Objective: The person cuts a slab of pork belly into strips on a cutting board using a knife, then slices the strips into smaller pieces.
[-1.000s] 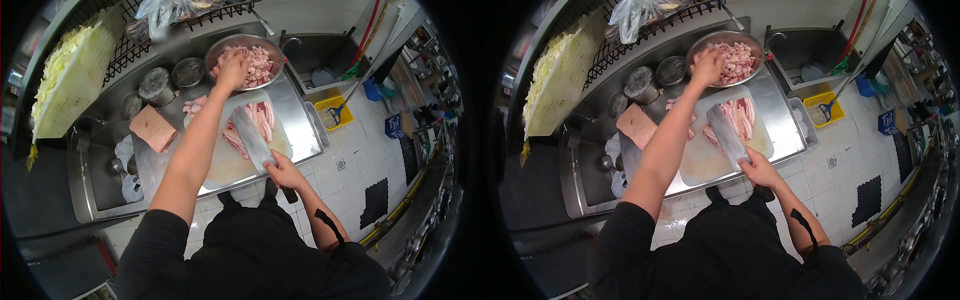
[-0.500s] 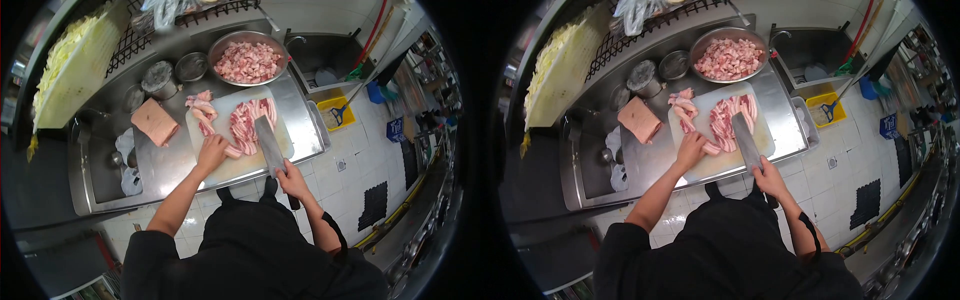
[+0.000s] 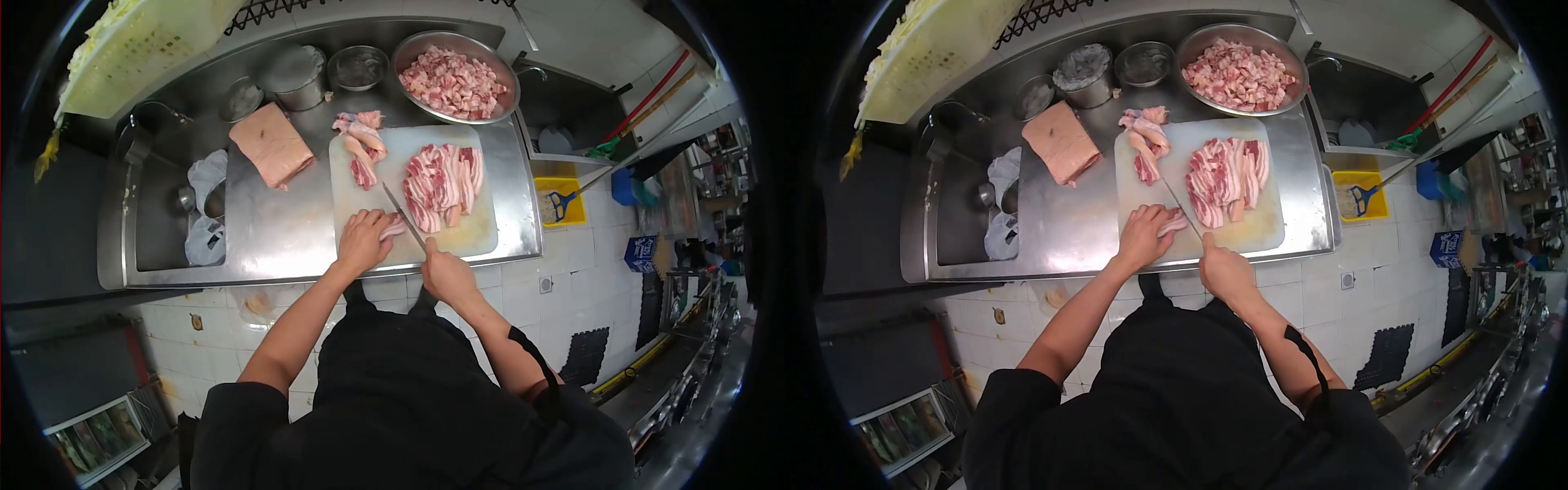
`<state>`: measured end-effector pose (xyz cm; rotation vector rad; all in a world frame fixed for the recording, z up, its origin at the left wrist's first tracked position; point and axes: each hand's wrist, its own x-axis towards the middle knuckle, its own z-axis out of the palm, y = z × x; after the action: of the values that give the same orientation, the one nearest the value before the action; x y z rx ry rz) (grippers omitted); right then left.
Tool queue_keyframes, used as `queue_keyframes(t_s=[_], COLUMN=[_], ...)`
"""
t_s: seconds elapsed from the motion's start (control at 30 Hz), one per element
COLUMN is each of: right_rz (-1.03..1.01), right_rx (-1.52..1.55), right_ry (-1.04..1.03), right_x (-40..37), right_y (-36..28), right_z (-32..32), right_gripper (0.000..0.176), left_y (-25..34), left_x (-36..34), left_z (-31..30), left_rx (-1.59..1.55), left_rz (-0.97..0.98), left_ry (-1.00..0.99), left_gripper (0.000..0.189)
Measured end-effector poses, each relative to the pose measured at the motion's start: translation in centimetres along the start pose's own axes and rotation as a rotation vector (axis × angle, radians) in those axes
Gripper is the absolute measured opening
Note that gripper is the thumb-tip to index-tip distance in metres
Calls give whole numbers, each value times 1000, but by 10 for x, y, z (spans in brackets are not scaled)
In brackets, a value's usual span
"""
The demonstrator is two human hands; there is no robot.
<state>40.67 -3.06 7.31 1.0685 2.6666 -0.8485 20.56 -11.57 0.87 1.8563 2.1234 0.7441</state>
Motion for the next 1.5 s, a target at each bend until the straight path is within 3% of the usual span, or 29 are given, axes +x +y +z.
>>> queue_keyframes(t_s=[0.13, 0.27, 0.4, 0.47, 0.57, 0.63, 0.9, 1.0, 1.1, 1.17, 1.3, 1.43, 1.5], right_rz=[21, 78, 27, -88, -99, -98, -7, 8, -156, -185, -160, -140, -147], right_rx=[-79, -152, -53, 12, -4, 1, -60, -20, 7, -6, 7, -46, 22], right_ry=[-118, -176, -30, 56, 52, 47, -147, -142, 21, -77, -145, -216, -126], right_x=[-21, -38, 14, 52, 69, 60, -5, 15, 73, 90, 52, 27, 35], right_y=[-19, -23, -11, -10, -9, -10, -19, -10, -13, -19, -25, -17, -12], right_z=[-20, -19, 34, 34, 24, 12, -5, 23, 26, 11, -14, 2, 28], right_gripper=[18, 14, 18, 20, 20, 21, 22, 23, 26, 29, 35, 34, 30], left_y=[7, -6, -15, -15, -9, -3, -10, -11, -13, -1, 4, -2, -8], left_x=[1, -2, -2, -1, 3, -2, -8, -11, -9, -12, -18, -24, -23], left_z=[3, 13, 24, 23, 15, 10, 8, 14, 16, 11, 0, 11, 15], left_rx=[51, 19, -100, -98, -95, -88, -99, -161, -135, -162, -131, -142, -162], left_rz=[-83, 9, -18, -8, -11, -6, -22, 27, 12, -33, -9, -46, -56], left_ry=[66, 148, 127, 160, 74, 164, 125, 174, 134, 110, 184, 212, 217], left_gripper=[40, 40, 40, 40, 43, 42, 41, 39, 38, 39, 35, 34, 34])
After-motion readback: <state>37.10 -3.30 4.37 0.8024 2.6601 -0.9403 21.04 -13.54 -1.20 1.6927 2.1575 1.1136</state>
